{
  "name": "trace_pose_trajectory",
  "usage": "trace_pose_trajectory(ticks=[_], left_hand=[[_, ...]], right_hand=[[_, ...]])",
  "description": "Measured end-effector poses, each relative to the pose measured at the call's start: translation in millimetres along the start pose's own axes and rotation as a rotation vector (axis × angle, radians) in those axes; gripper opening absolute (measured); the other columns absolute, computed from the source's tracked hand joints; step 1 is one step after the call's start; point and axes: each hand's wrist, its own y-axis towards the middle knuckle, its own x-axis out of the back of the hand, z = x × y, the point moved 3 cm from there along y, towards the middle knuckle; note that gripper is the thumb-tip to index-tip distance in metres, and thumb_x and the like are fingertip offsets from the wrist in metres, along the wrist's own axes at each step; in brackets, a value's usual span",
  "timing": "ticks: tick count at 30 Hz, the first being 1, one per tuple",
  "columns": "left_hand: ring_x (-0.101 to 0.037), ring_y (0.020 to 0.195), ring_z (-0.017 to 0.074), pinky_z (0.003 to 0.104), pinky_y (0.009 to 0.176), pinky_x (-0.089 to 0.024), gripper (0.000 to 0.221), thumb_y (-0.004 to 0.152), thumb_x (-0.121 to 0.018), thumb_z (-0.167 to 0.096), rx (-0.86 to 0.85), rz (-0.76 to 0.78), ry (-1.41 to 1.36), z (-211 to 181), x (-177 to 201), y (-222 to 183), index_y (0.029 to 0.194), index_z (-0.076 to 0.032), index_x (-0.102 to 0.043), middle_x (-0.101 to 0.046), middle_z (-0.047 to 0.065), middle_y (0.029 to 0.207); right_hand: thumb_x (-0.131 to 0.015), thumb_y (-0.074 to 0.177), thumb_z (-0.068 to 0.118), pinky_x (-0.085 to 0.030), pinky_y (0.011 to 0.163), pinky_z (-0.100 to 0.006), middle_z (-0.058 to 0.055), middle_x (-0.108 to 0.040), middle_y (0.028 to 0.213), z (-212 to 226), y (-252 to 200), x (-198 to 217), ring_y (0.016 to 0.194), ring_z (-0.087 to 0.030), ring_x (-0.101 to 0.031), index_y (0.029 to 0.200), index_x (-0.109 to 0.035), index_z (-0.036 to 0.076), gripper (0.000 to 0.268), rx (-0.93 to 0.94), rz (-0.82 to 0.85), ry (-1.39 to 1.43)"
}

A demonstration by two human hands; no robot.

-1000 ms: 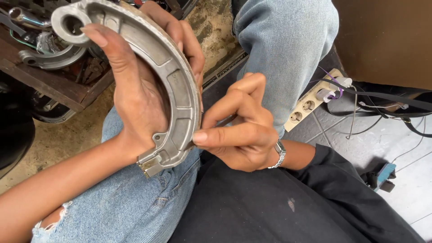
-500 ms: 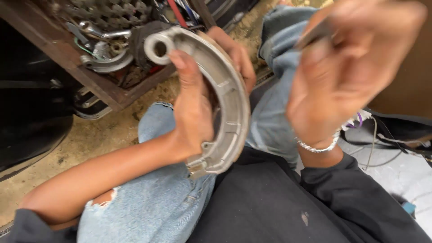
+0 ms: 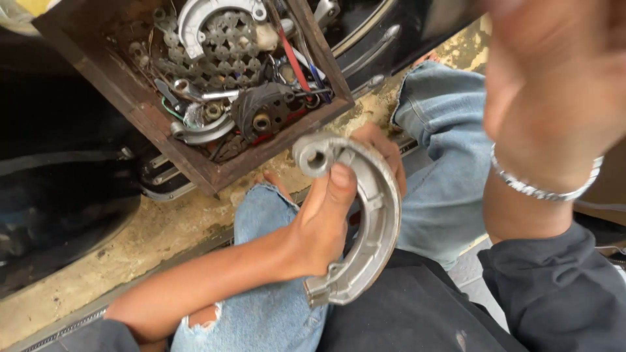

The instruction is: Filing the edges of a motorcycle brake shoe using a hand file to prepare it for installation.

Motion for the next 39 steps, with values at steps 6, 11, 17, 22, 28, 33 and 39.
trace_pose_trajectory(ticks=[6,11,17,22,28,33,39], left_hand=[[-0.055,0.082,0.0176,0.032,0.077,-0.05,0.064,0.106,-0.022,-0.063,0.049,-0.005,0.04,-13.3,16.4,-6.9,0.109,-0.004,-0.044,-0.055,0.01,0.098],[-0.057,0.083,0.0186,0.033,0.079,-0.051,0.061,0.108,-0.025,-0.06,0.044,-0.032,0.075,-19.0,23.0,-7.1,0.109,-0.003,-0.046,-0.059,0.01,0.096],[-0.055,0.091,0.0188,0.035,0.086,-0.048,0.068,0.106,-0.026,-0.064,0.099,-0.073,0.004,-17.0,24.1,-2.9,0.112,-0.001,-0.05,-0.056,0.01,0.102],[-0.053,0.092,0.0181,0.035,0.087,-0.048,0.061,0.108,-0.026,-0.057,0.103,-0.078,0.034,-18.8,25.1,0.9,0.111,-0.002,-0.05,-0.052,0.008,0.104],[-0.048,0.082,0.0154,0.032,0.078,-0.044,0.051,0.108,-0.031,-0.05,0.079,-0.101,0.099,-22.1,23.9,6.9,0.109,-0.002,-0.05,-0.049,0.005,0.094],[-0.049,0.083,0.0151,0.032,0.081,-0.044,0.054,0.108,-0.027,-0.053,0.073,-0.116,0.137,-25.3,25.4,8.1,0.108,-0.004,-0.049,-0.051,0.006,0.094],[-0.046,0.083,0.0123,0.03,0.08,-0.043,0.043,0.108,-0.03,-0.045,0.132,-0.103,0.129,-37.1,28.6,7.3,0.108,-0.006,-0.049,-0.05,0.002,0.092]], right_hand=[[-0.078,0.082,0.009,-0.03,0.103,-0.034,-0.003,-0.066,0.089,-0.4,26.0,-46.7,0.1,-0.022,-0.038,0.089,-0.067,0.011,0.013,-0.138,0.2,-0.259],[-0.079,0.073,0.025,-0.032,0.086,-0.035,0.002,-0.067,0.079,-11.0,26.5,-47.8,0.093,-0.023,-0.035,0.08,-0.068,0.018,0.015,0.027,0.292,-0.274],[-0.084,0.076,0.022,-0.032,0.075,-0.036,0.008,-0.066,0.079,-20.1,36.4,-27.9,0.086,-0.024,-0.036,0.085,-0.071,0.026,0.017,0.311,0.472,-0.44],[-0.083,0.084,0.007,-0.035,0.088,-0.045,0.005,-0.067,0.087,-15.4,26.5,-29.8,0.091,-0.029,-0.039,0.091,-0.072,0.025,0.023,0.223,0.429,-0.548],[-0.071,0.076,-0.001,-0.032,0.089,-0.043,-0.001,-0.064,0.082,-21.3,31.7,-33.0,0.096,-0.028,-0.036,0.084,-0.069,0.022,0.025,0.182,0.319,-0.471],[-0.076,0.092,-0.016,-0.033,0.067,-0.032,-0.011,-0.058,0.098,-13.0,20.2,-42.6,0.097,-0.027,-0.033,0.09,-0.066,0.015,0.033,0.034,0.202,-0.429],[-0.071,0.098,0.006,-0.03,0.073,-0.031,-0.007,-0.058,0.096,-6.9,16.9,-49.9,0.092,-0.024,-0.033,0.092,-0.061,0.017,0.016,0.053,0.141,-0.532]])
